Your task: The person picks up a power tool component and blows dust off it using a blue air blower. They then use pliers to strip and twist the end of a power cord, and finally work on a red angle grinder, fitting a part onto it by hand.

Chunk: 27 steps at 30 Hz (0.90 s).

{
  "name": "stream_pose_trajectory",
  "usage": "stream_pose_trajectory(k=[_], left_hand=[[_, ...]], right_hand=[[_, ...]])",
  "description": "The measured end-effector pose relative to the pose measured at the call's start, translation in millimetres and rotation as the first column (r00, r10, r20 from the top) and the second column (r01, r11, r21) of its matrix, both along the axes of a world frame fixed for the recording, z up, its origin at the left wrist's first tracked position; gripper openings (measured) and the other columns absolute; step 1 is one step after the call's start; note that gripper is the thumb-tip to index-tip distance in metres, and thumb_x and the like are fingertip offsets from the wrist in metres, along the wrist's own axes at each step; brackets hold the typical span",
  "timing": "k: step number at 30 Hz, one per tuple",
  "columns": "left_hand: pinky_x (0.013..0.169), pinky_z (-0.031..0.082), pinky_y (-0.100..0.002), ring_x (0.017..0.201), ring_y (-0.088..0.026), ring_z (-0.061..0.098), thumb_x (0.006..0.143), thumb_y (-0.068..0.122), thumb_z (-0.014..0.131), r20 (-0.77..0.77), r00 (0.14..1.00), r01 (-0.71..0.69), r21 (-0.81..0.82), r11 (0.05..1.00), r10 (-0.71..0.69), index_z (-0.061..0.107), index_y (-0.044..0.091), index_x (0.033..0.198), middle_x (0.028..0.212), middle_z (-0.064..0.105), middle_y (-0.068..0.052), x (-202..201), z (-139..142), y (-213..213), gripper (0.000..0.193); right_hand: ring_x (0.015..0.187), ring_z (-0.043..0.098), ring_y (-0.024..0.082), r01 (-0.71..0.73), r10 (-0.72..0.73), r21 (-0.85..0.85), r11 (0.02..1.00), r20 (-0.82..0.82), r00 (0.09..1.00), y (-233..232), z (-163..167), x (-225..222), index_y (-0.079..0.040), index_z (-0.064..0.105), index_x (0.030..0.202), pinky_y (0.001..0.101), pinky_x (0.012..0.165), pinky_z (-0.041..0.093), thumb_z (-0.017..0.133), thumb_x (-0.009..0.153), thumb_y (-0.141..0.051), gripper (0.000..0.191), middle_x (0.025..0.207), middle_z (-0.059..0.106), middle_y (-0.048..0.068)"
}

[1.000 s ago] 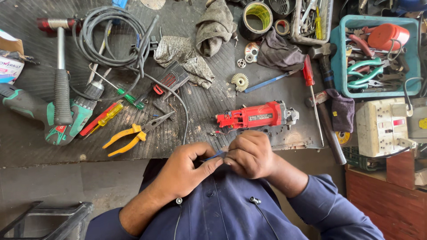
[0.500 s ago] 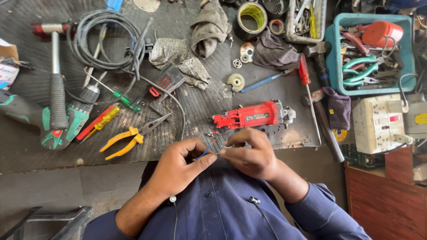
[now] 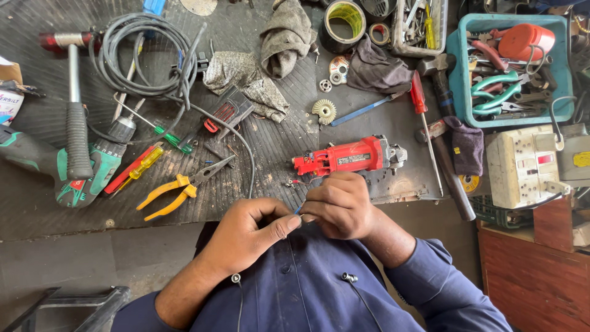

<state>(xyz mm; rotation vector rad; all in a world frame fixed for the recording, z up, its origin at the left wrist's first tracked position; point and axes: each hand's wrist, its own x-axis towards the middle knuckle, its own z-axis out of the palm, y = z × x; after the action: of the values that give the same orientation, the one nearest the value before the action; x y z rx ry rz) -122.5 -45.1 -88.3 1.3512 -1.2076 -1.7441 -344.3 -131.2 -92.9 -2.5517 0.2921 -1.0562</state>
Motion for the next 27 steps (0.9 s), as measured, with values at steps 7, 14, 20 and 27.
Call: stream_pose_trajectory(k=[7, 14, 20, 27], left_hand=[[0.057, 0.045, -0.027, 0.063, -0.009, 0.056, 0.084, 0.013, 0.081, 0.114, 0.989, -0.049, -0.320, 0.946, 0.090, 0.067, 0.001, 0.080, 0.071, 0.061, -0.001, 1, 0, -2, 0.019], [0.079, 0.055, -0.030, 0.088, -0.016, 0.070, 0.092, 0.017, 0.077, -0.049, 0.999, -0.035, -0.512, 0.858, 0.011, 0.074, 0.004, 0.099, 0.092, 0.071, -0.003, 7, 0, -7, 0.015], [0.074, 0.056, -0.030, 0.080, -0.017, 0.070, 0.087, 0.021, 0.079, 0.002, 0.997, 0.073, -0.365, 0.928, -0.077, 0.077, 0.005, 0.095, 0.087, 0.070, -0.005, 6, 2, -10, 0.018], [0.075, 0.055, -0.032, 0.082, -0.019, 0.073, 0.085, 0.018, 0.079, 0.138, 0.988, -0.010, -0.382, 0.924, 0.068, 0.077, 0.005, 0.093, 0.088, 0.073, -0.006, 12, 11, -14, 0.015]], right_hand=[[0.070, 0.062, 0.024, 0.039, -0.028, 0.307, 0.951, -0.042, 0.999, 19, -19, -1, -0.004, 0.062, 0.092, 0.0374, 0.062, 0.048, 0.070, 0.094, -0.009, 0.010, 0.089, 0.063, 0.008], [0.076, 0.053, 0.011, 0.129, -0.172, 0.945, 0.301, -0.080, 0.982, 34, -49, -4, -0.002, 0.060, 0.089, 0.0276, 0.069, 0.045, 0.056, 0.109, -0.018, 0.026, 0.086, 0.058, 0.004], [0.070, 0.046, 0.007, 0.198, -0.388, 0.939, 0.281, -0.077, 0.918, 27, -56, -2, -0.002, 0.062, 0.090, 0.0240, 0.062, 0.040, 0.057, 0.111, -0.022, 0.029, 0.084, 0.053, 0.001], [0.075, 0.058, 0.014, 0.243, -0.260, 0.149, 0.959, 0.110, 0.959, 14, -10, -15, -0.005, 0.066, 0.109, 0.0283, 0.061, 0.049, 0.078, 0.090, -0.040, 0.042, 0.102, 0.061, 0.007]])
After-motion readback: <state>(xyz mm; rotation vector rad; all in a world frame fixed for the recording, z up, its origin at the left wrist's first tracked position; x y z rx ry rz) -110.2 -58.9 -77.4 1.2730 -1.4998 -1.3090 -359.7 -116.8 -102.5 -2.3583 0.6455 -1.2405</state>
